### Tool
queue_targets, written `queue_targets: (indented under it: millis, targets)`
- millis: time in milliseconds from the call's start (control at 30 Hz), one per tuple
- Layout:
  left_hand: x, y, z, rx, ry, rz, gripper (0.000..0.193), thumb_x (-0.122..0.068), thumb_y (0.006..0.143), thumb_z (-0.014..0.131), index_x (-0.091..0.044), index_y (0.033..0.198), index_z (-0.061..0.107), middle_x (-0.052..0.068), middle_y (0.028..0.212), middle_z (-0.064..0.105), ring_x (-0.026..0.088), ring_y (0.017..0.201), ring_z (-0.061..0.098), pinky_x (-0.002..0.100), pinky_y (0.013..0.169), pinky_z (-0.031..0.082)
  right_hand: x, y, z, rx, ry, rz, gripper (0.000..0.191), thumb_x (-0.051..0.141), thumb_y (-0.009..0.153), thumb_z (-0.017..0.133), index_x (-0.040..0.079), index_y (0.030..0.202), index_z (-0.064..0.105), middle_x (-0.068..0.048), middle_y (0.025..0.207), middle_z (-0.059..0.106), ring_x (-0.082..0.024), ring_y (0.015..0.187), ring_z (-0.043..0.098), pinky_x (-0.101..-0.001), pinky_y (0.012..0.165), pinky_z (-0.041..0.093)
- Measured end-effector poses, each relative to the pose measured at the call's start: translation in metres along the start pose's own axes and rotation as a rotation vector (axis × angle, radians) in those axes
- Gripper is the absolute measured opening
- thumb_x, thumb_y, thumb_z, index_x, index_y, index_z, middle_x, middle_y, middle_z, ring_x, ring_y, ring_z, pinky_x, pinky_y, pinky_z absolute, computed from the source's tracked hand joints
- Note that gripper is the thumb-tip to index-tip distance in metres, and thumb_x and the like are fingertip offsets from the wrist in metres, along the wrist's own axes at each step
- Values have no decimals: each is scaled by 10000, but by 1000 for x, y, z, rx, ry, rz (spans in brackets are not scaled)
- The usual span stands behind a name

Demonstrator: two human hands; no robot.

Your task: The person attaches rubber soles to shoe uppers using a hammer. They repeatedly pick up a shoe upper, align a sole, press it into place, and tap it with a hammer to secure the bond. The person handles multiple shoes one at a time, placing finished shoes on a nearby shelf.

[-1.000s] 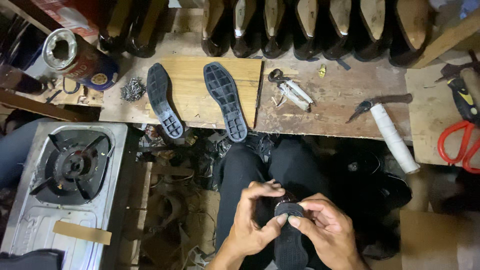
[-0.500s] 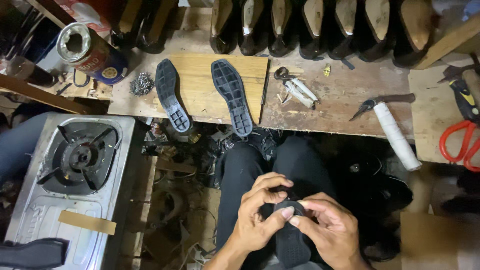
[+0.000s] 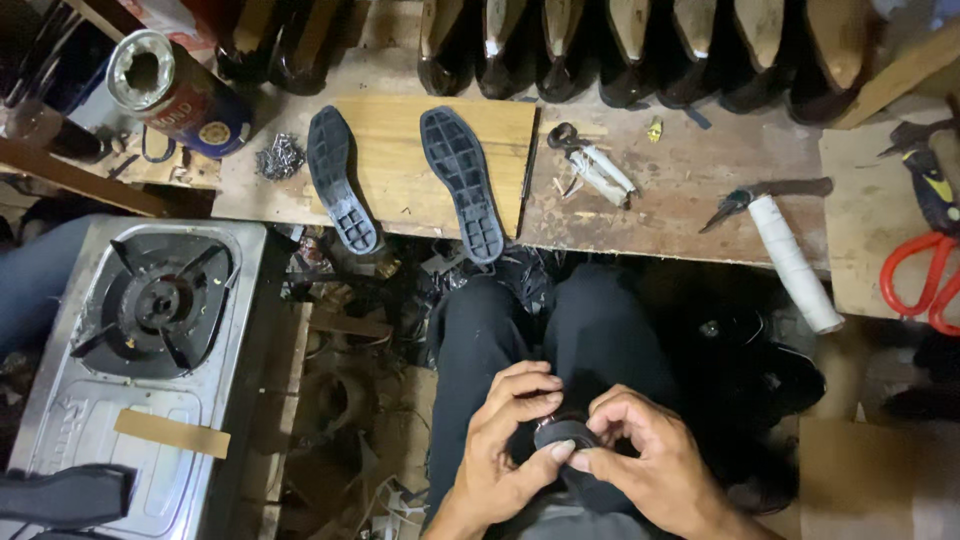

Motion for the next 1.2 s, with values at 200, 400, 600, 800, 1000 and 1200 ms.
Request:
queue_targets:
  millis: [200,400,600,800,1000,1200]
  targets:
    - [-11,-3,-5,30,25,73,263,-47,824,783,16,1041,647,187,1172,732,401,1268,672,521,1156,494,-10,-9,9,-51,46,15,268,-37,685,874,-3,827,650,-50,841,662,-88,691,633,-243,591,557]
    - [-16,-5,-11,132,0,80,283,-78,854,812,3,1019,596,185,1180,731,382,1243,665,532,1159,492,-10,-15,17,-57,23,1,237,-40,681,890,-14,822,700,-49,844,694,-82,698,661,-239,601,582]
    - [-24,-4,-22,215,61,50,376,-127,839,838,5,1125,633,161,1220,723,358,1252,648,476,1116,503,-15,-13,28,-35,19,39,239,-62,673,851,-19,842,688,-61,896,683,-89,704,627,-239,617,551]
    - [-23,-6,-27,253,78,37,307,-86,834,812,-16,1099,674,129,1178,731,336,1159,678,430,1038,537,-4,-15,36,-42,-67,-72,244,-48,682,841,-3,835,657,-35,875,681,-76,685,625,-229,597,543]
    - [-7,-10,-28,192,-39,7,208,-51,855,791,-23,984,630,107,1129,746,308,1118,705,427,1019,554,-8,-15,41,-109,-84,8,252,3,648,884,4,777,668,-28,767,662,-69,623,616,-239,548,536]
    - [1,-13,-44,284,12,-103,320,-75,787,817,16,1065,687,146,1154,732,327,1147,664,438,1017,512,-13,-10,46,15,-299,96,278,100,644,925,29,788,698,-1,710,668,-76,570,632,-242,519,533]
Point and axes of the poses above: each hand's wrist, its own y-axis towards the middle knuckle, its own z-axis out of the palm, x = y × z, the point moved 7 cm from there along y, towards the middle knuckle
